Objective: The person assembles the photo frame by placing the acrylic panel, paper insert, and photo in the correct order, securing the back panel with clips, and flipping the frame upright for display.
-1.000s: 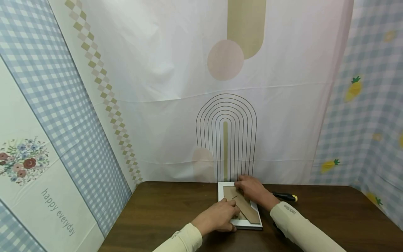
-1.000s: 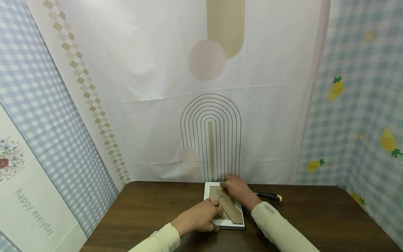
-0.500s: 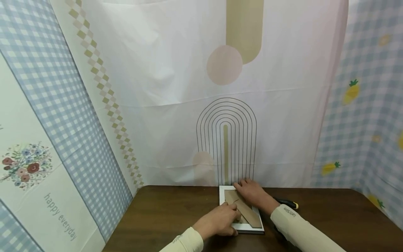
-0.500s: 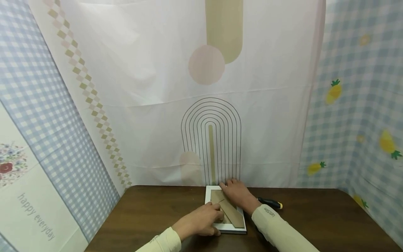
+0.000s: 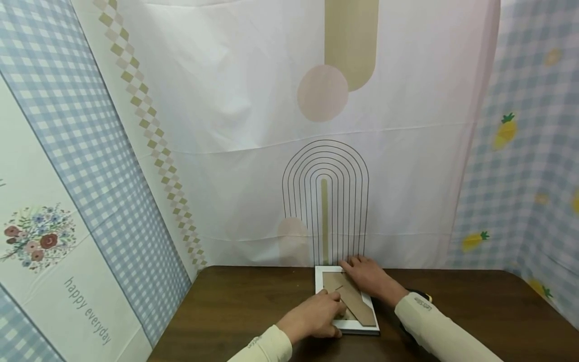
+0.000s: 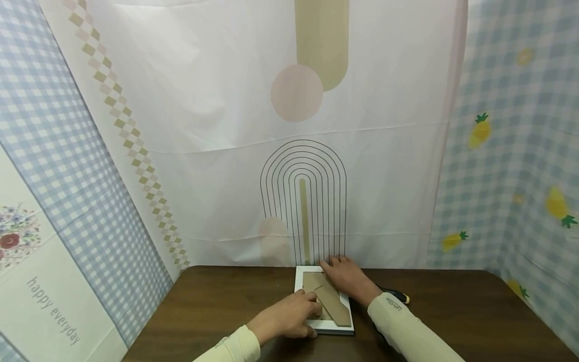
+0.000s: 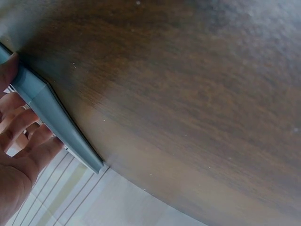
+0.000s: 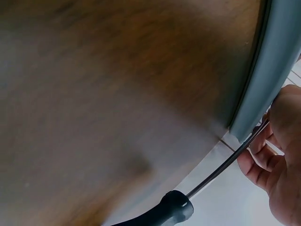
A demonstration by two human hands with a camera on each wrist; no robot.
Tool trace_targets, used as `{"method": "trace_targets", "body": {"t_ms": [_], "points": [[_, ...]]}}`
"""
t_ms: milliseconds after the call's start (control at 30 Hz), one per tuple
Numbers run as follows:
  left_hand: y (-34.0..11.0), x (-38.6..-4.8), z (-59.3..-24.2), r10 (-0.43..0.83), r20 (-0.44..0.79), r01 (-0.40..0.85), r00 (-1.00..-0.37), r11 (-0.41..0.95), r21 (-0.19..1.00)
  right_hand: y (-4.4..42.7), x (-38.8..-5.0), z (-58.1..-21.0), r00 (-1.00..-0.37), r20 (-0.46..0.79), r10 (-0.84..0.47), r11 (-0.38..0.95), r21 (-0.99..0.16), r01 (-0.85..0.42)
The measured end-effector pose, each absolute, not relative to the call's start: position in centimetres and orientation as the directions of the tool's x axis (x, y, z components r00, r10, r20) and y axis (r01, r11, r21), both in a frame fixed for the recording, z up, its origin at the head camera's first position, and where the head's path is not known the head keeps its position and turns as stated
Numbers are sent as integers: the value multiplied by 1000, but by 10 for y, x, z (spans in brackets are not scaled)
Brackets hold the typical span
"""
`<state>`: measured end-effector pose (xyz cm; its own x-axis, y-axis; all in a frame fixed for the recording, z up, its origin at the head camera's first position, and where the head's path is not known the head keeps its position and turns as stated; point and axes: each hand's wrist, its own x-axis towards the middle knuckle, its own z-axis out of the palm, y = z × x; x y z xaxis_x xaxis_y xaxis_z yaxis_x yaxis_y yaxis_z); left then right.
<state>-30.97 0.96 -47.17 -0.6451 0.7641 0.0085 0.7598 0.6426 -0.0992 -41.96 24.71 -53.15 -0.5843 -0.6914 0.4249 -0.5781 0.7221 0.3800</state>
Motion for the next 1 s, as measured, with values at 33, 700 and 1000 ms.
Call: {"method": "trace_targets", "body": {"t_ms": [33, 700, 1000], "points": [[10, -310, -471, 764, 6, 760, -645, 643, -97, 245, -413, -524, -611, 400, -683, 731, 360, -580], [8, -309, -474, 770, 26, 766, -637, 637, -90, 254, -381, -503, -574, 385, -723, 664, 157, -731], [7, -311, -473, 778, 37, 774, -627, 628, -80, 249, -363, -487, -677, 263, -688, 709, 41, -704]]}}
